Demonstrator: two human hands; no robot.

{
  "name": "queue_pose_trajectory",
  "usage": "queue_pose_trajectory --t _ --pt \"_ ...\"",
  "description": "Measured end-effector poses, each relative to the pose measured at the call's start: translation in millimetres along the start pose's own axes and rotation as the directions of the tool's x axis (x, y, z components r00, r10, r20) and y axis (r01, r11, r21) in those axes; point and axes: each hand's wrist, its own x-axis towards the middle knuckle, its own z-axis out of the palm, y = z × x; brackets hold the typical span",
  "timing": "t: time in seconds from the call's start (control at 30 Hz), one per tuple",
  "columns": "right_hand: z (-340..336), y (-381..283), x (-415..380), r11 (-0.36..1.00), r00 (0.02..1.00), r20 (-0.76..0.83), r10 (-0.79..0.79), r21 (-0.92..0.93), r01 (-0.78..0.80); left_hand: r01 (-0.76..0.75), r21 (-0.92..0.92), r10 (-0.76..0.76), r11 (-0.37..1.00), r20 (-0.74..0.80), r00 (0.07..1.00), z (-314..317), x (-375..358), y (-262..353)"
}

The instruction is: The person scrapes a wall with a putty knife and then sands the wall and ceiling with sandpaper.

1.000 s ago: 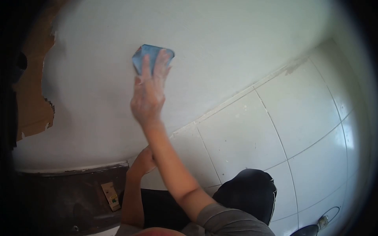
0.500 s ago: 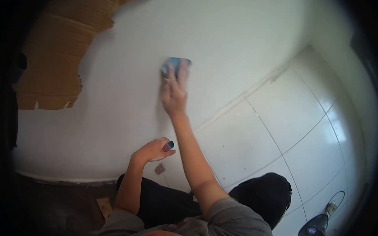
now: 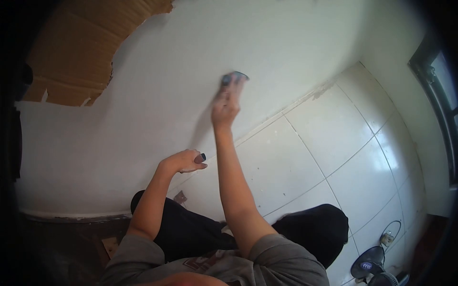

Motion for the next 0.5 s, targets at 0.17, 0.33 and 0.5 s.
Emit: queue_pose_trajectory --t 0.17,0.33,0.5 --pt "-21.0 42.6 -6.3 0.953 0.952 -0.06 0.3 0.065 -0.296 -0.04 -0.031 0.039 0.999 -0.053 0.998 9.4 1.1 -10.8" --pt "5.0 -27.1 3.5 0.988 0.995 0.102 0.015 0.152 -0.031 0.006 0.001 -0.006 1.0 -0.007 1.0 6.2 -9.0 -6.4" --pt "15.2 12.4 -9.6 0.989 0.988 0.031 -0.149 0.012 0.149 -0.011 -0.041 0.011 0.999 0.019 1.0 18.0 -4.8 -6.2"
